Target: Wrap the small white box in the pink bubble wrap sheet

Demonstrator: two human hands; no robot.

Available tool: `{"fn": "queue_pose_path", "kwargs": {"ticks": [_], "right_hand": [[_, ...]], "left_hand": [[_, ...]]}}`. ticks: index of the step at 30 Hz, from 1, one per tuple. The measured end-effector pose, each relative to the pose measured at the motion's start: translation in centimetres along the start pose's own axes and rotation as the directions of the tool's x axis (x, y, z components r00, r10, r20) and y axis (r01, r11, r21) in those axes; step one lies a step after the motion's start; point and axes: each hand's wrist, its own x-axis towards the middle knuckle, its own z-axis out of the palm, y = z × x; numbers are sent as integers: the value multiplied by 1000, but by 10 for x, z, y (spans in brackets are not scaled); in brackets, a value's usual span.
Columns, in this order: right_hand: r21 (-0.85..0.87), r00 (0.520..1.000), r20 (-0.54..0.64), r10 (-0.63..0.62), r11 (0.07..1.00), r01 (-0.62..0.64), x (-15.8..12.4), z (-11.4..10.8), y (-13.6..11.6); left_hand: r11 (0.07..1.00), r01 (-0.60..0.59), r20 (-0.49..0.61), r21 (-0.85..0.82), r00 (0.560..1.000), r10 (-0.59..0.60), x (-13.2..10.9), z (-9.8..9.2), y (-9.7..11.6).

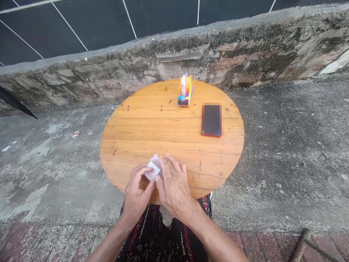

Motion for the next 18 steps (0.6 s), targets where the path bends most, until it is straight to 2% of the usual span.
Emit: {"fn": "queue_pose_path", "kwargs": {"ticks": [4, 14, 18], "right_hand": [[17, 1000, 17, 10, 1000, -10, 2, 4, 1], [189, 999, 25, 20, 982, -24, 7, -2, -1], [255, 990, -28, 135, 959, -123, -2, -9, 11]], "left_hand": [[1000, 5, 7, 3, 1000, -5, 0, 0, -2], [1000, 0, 8, -28, 1000, 0, 2, 0, -2], [1000, -3, -10, -21, 1000, 3, 3, 2, -1]]}}
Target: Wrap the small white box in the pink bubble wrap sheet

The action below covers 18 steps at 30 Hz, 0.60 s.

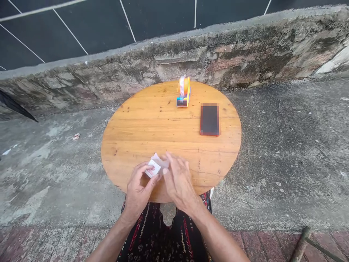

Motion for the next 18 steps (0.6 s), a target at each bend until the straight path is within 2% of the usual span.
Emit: {"fn": "queue_pose_path", "kwargs": {"ticks": [4, 10, 15, 18], "right_hand": [[-23, 992, -111, 68, 997, -71, -16, -2, 16], [-159, 986, -150, 73, 983, -97, -27, 13, 30], [-220, 988, -150, 19, 974, -52, -24, 16, 32], [-239, 988, -153, -14, 971, -23, -23, 15, 33]], "left_hand": [[1000, -4, -13, 12, 1000, 4, -1, 3, -2], [1000, 5, -77, 3, 997, -4, -3, 9, -2], [998, 55, -132, -3, 990, -55, 4, 19, 3], [1000, 25, -125, 0, 992, -25, 4, 19, 5]]}}
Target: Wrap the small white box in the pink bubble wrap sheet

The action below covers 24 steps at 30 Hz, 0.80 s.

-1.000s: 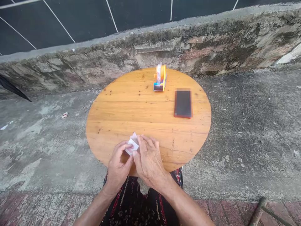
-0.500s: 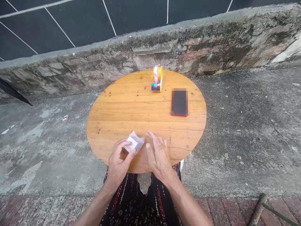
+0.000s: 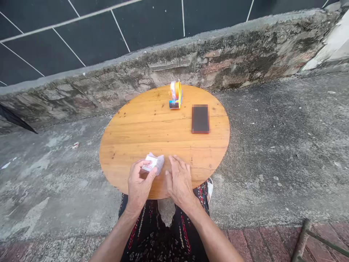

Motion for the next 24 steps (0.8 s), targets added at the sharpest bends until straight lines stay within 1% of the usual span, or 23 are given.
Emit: {"fn": "queue_pose_path", "kwargs": {"ticks": [2, 5, 8, 9, 11, 13, 14, 16, 18, 19, 21, 24], "right_hand": [[-2, 1000, -2, -12, 1000, 12, 0, -1, 0], [2, 1000, 10, -10, 1000, 10, 0, -3, -2], [-12, 1000, 29, -11, 1000, 11, 0, -5, -5], [-20, 999, 37, -17, 1000, 18, 1, -5, -5], [-39, 998, 59, -29, 999, 32, 3, -4, -7], [-57, 996, 84, -29, 998, 34, 7, -2, -9], [-62, 995, 93, -24, 998, 30, 9, 0, -9], [-59, 993, 114, -11, 998, 18, 14, 4, -9], [-40, 991, 135, -11, 999, 16, 19, 8, -9], [-30, 990, 139, -10, 999, 15, 21, 10, -9], [-18, 992, 128, 8, 1000, -5, 22, 13, -8], [-4, 995, 88, 50, 999, -50, 22, 15, -8]], "left_hand": [[1000, -24, 27, 17, 999, 24, -4, -4, 2], [996, -49, 47, 77, 998, 46, -11, -15, 1], [993, -56, 56, 103, 997, 51, -10, -28, -6], [995, -48, 77, 85, 996, 42, -6, -31, -11], [999, -20, 169, 26, 986, 15, 5, -36, -22], [999, 32, 293, -34, 956, -20, 19, -40, -32], [995, 57, 367, -76, 930, -25, 26, -41, -37], [976, 110, 513, -185, 859, 0, 39, -43, -42], [955, 136, 592, -265, 804, 49, 48, -45, -44], [950, 135, 606, -280, 792, 66, 51, -46, -44], [955, 118, 602, -271, 795, 72, 53, -46, -42], [959, 118, 555, -258, 830, 47, 50, -41, -40]]}}
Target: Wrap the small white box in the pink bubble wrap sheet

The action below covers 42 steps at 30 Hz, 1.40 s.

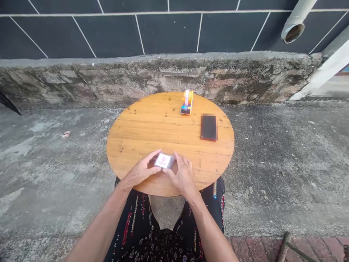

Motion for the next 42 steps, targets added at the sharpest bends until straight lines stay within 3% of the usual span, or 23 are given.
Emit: {"fn": "queue_pose_path", "kwargs": {"ticks": [6, 11, 16, 19, 24, 34, 38, 42], "right_hand": [[72, 996, 48, -76, 995, 73, 2, -8, 3], [114, 987, 144, -71, 992, 55, 6, -17, 5], [112, 993, 114, -10, 994, -3, 1, -20, -2], [82, 993, 108, -41, 996, 32, 0, -17, -2], [35, 993, 94, -69, 997, 66, 2, -10, 4], [0, 994, 73, -82, 997, 83, 3, -8, 0], [152, 999, 16, 36, 988, -38, -4, -10, -3], [382, 984, -38, 176, 912, -149, -7, -2, -9]], "left_hand": [[999, -31, -161, 15, 986, 33, -1, 20, -8], [998, -43, -243, 40, 969, 51, -4, 27, -7], [994, -84, -220, -72, 973, 67, -13, 23, -9], [987, -94, -209, -128, 976, 66, -17, 20, -14], [994, -78, -138, -80, 988, 67, -14, 16, -15], [997, -58, -142, -53, 989, 50, -13, 15, -12], [964, -30, -190, -263, 981, -22, -28, 26, -11], [873, -34, -243, -486, 965, -98, -29, 46, -10]]}}
